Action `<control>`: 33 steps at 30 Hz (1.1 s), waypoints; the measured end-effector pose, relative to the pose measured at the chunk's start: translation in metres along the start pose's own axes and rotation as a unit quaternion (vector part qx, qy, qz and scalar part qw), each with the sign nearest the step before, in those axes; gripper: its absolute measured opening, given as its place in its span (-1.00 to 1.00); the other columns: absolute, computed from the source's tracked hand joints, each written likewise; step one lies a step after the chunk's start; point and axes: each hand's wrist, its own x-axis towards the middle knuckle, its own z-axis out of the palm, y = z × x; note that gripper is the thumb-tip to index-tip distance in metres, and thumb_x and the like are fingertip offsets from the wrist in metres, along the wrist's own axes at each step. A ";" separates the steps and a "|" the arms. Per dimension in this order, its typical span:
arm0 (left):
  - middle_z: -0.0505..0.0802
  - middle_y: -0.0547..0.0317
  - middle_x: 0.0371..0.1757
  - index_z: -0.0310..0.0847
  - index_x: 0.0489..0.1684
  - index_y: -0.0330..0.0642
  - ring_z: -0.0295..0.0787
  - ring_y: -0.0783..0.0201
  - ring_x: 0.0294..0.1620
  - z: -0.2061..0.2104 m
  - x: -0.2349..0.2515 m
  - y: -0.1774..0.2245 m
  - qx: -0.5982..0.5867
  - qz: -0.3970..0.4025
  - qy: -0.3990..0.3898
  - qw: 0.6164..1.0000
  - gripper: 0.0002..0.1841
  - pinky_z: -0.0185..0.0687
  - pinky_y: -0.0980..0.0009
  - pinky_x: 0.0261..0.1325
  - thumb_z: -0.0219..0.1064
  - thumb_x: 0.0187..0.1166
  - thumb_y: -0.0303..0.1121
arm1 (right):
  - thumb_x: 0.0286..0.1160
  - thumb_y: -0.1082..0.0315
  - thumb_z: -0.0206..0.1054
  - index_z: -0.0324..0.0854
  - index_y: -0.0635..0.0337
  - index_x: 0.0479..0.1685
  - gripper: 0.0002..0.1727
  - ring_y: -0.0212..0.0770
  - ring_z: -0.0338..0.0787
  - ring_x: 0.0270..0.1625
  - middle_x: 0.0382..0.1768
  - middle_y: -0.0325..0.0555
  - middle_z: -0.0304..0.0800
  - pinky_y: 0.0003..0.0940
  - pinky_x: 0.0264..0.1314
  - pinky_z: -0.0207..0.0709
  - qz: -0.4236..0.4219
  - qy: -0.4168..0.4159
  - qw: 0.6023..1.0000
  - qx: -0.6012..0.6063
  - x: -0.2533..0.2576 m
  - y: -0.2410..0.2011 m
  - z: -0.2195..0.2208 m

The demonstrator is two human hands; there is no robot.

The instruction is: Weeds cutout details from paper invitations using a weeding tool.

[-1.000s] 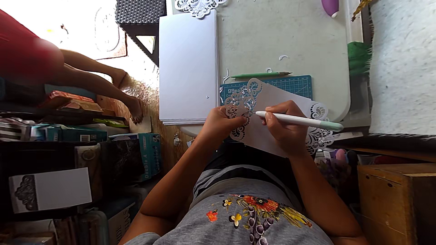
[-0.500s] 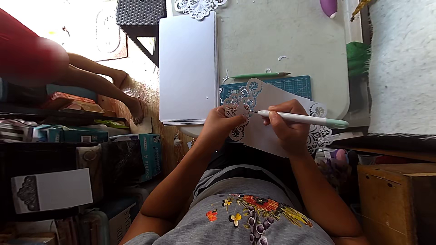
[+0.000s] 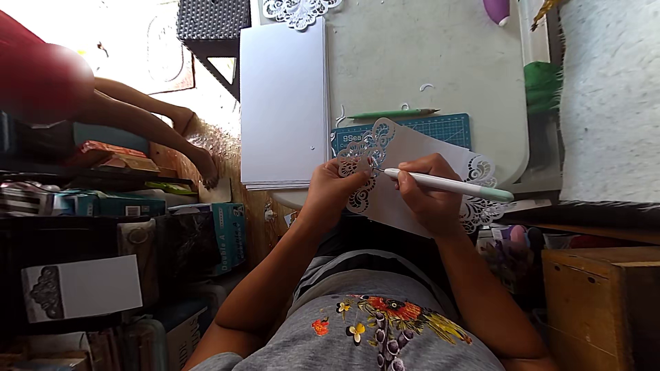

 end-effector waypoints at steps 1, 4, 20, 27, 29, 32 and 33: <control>0.89 0.19 -0.28 0.69 -0.09 -0.30 0.87 0.41 -0.28 0.000 0.000 0.000 -0.001 0.001 0.001 1.000 -0.83 0.84 0.45 -0.14 0.35 0.48 -0.71 | 0.51 0.51 0.31 0.63 0.26 -0.03 -0.87 -0.51 0.79 -0.22 -0.16 -0.24 0.79 -0.60 -0.17 0.73 -0.001 -0.011 1.000 -0.005 -0.001 0.001 -0.002; 0.90 0.19 -0.28 0.69 -0.09 -0.30 0.87 0.41 -0.29 0.000 0.000 -0.001 -0.003 0.005 0.003 1.000 -0.83 0.84 0.44 -0.14 0.35 0.47 -0.70 | 0.45 0.55 0.31 0.63 0.30 -0.09 -0.88 -0.49 0.82 -0.22 -0.16 -0.21 0.81 -0.58 -0.17 0.75 0.009 0.003 1.000 0.007 0.000 0.000 -0.001; 0.89 0.16 -0.26 0.66 -0.04 -0.31 0.87 0.38 -0.28 0.000 0.001 -0.001 -0.002 -0.008 0.000 1.000 -0.81 0.85 0.42 -0.13 0.36 0.48 -0.69 | 0.45 0.55 0.28 0.63 0.25 -0.13 -0.89 -0.47 0.83 -0.23 -0.20 -0.24 0.82 -0.53 -0.17 0.77 0.030 0.017 0.999 0.027 0.001 -0.002 -0.002; 0.89 0.16 -0.26 0.67 -0.02 -0.32 0.88 0.38 -0.28 0.000 0.001 0.001 0.012 -0.012 0.005 1.000 -0.82 0.85 0.43 -0.14 0.36 0.50 -0.68 | 0.43 0.55 0.28 0.62 0.25 -0.15 -0.90 -0.48 0.81 -0.25 -0.22 -0.24 0.81 -0.55 -0.20 0.75 0.026 0.012 0.999 0.023 0.000 -0.001 -0.002; 0.89 0.16 -0.27 0.67 -0.04 -0.32 0.87 0.38 -0.29 0.000 0.002 0.000 0.012 -0.013 0.006 1.000 -0.83 0.85 0.44 -0.15 0.36 0.50 -0.68 | 0.49 0.53 0.31 0.62 0.21 -0.06 -0.87 -0.46 0.81 -0.23 -0.18 -0.26 0.81 -0.55 -0.19 0.75 0.017 -0.005 1.000 0.026 -0.001 0.002 -0.004; 0.89 0.15 -0.27 0.67 -0.04 -0.32 0.87 0.38 -0.29 0.000 0.002 0.000 0.011 -0.012 0.005 1.000 -0.83 0.85 0.43 -0.14 0.36 0.50 -0.69 | 0.50 0.53 0.31 0.63 0.19 -0.06 -0.87 -0.46 0.82 -0.23 -0.17 -0.27 0.81 -0.54 -0.17 0.77 0.022 -0.002 0.999 0.033 -0.001 0.002 -0.005; 0.89 0.16 -0.28 0.67 -0.05 -0.32 0.87 0.39 -0.29 0.001 0.002 0.001 0.011 -0.012 0.005 1.000 -0.83 0.85 0.43 -0.14 0.35 0.50 -0.69 | 0.45 0.55 0.30 0.63 0.20 -0.12 -0.88 -0.48 0.82 -0.24 -0.20 -0.28 0.82 -0.53 -0.17 0.77 0.025 0.011 0.999 0.032 0.001 0.002 -0.003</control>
